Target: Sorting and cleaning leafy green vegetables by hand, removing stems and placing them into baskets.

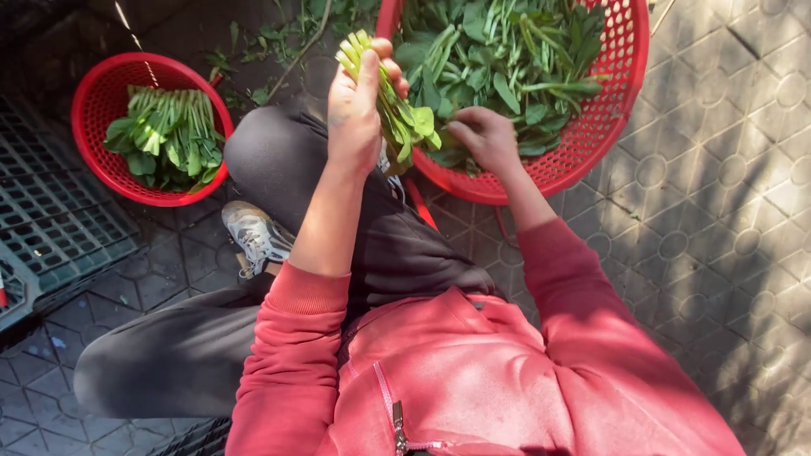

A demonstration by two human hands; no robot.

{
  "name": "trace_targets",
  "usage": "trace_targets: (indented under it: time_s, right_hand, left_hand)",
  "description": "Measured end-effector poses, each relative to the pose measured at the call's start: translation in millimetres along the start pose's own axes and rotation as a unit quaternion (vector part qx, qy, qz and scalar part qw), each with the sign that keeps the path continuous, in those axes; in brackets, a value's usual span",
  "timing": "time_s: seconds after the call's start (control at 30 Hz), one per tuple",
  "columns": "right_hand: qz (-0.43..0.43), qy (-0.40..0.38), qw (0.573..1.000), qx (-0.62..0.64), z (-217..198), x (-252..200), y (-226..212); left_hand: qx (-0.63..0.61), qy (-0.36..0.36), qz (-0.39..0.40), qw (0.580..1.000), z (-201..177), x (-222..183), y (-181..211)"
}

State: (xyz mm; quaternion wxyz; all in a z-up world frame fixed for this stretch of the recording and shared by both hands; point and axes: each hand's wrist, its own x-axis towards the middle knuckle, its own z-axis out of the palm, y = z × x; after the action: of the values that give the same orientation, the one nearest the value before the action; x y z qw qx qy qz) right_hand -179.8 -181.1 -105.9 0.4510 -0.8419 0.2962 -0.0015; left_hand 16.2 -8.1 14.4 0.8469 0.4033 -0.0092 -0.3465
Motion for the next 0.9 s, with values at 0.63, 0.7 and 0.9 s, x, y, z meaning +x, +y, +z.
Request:
trace_targets:
  time_s: [0.63,0.7,0.9]
  right_hand:
    - [-0.349,0.209,0.912,-0.048,3.9,5.5,-207.0]
    - [-0.344,0.21,0.914,-0.046,7.7,7.0,-205.8]
    - [-0.343,0.221,0.912,-0.042,13.6,10.1,-190.2]
  left_hand:
    - [0.081,0.061,0.048,0.994,-14.9,-1.6,-8.0]
    - [0.101,0.059,0.052,0.992,-19.4,-0.2,-8.2]
    - [0.078,0.028,0.009,0.996,-19.0,-1.9,-3.5]
